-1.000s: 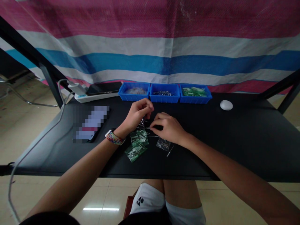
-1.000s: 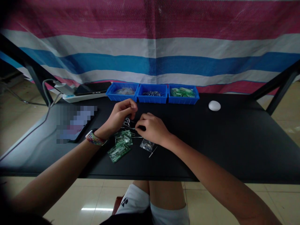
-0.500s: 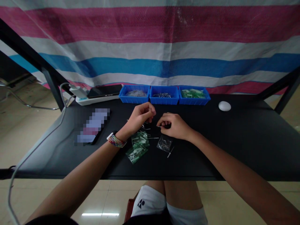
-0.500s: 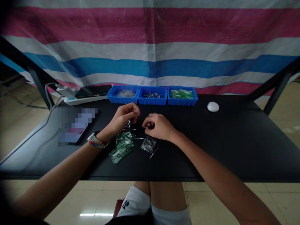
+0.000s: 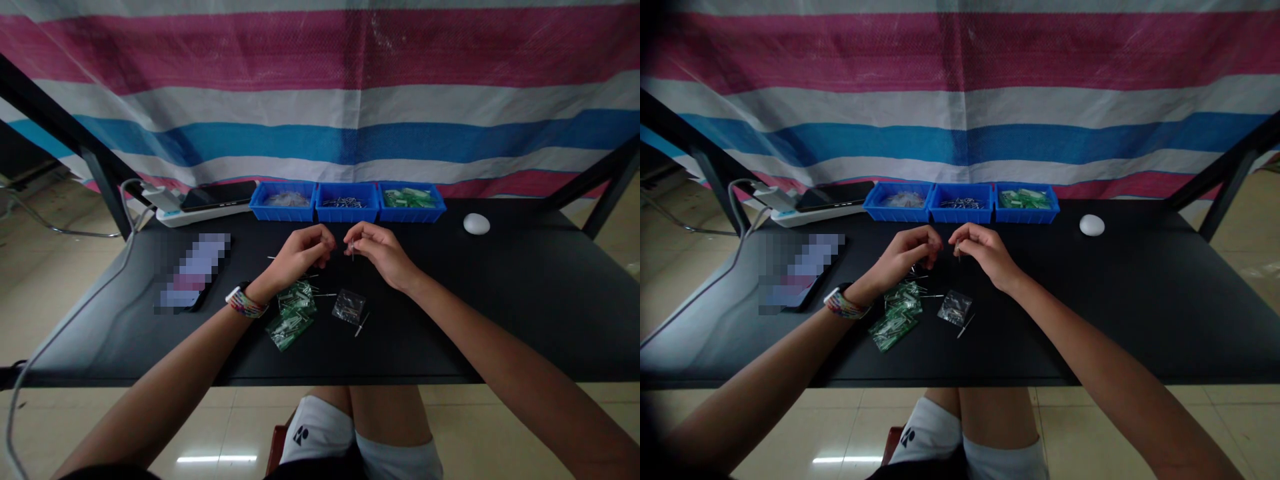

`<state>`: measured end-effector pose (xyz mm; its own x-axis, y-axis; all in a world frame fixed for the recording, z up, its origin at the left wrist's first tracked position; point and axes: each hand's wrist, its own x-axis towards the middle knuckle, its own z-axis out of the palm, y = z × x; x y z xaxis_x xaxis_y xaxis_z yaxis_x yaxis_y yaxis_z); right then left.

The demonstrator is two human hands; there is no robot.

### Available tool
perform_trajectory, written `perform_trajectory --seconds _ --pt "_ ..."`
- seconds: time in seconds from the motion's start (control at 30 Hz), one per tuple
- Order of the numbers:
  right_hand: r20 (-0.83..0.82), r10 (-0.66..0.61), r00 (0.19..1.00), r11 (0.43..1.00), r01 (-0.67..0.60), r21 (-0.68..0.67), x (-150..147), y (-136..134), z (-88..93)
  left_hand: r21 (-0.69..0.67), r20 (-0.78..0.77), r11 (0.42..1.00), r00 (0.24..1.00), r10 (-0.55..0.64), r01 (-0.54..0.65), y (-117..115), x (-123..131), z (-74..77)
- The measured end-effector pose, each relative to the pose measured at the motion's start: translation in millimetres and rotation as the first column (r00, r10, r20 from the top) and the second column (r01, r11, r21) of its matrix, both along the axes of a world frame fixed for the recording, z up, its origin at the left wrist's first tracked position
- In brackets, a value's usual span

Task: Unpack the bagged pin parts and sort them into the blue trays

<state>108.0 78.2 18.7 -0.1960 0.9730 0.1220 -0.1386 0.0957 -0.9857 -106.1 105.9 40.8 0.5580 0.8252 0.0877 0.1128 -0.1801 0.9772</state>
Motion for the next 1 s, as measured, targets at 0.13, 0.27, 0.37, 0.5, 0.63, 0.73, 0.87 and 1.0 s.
perform_trajectory --seconds 0.13,0.27,0.37,0.5,0.63,0.73,0.87,1.0 --pt "-0.127 -0.079 0.989 0.992 0.065 -0.112 -0.1 0.1 -1.8 -0.011 -0.004 1.0 1.0 -0.013 0.013 1.5 -0.5 -2.6" --pt "-0.15 -0.097 0.984 0.988 0.077 -0.137 -0.3 -0.3 -2.7 -0.023 -0.006 0.999 0.999 -0.035 0.035 2.1 0.0 -4.1" --pt "-0.13 -0.083 0.988 0.991 0.068 -0.118 -1.0 -1.6 -2.6 -0.048 0.018 0.999 1.0 -0.014 0.015 1.2 1.8 -3.8" --pt "-0.097 -0.087 0.991 0.992 0.077 -0.1 -2.1 -3.0 -2.0 -0.051 0.047 0.998 0.998 0.029 -0.026 0.1 4.2 -4.0" --pt "-0.115 -0.109 0.987 0.988 0.095 -0.124 -2.2 -2.1 -1.9 0.003 0.072 0.998 0.995 0.065 -0.066 0.2 4.3 -3.9" --pt "-0.131 -0.125 0.984 0.98 0.102 -0.169 -1.9 -0.4 -3.5 0.025 0.101 0.994 0.99 0.1 -0.103 0.4 3.6 -2.7" --pt "-0.119 -0.124 0.985 0.98 0.103 -0.17 -2.6 0.4 -6.0 0.043 0.123 0.992 0.986 0.116 -0.122 -0.4 3.5 -1.2" --pt "-0.088 -0.097 0.991 0.986 0.084 -0.147 -3.2 -0.4 -6.5 0.048 0.11 0.993 0.989 0.101 -0.107 -1.6 4.0 -1.3"
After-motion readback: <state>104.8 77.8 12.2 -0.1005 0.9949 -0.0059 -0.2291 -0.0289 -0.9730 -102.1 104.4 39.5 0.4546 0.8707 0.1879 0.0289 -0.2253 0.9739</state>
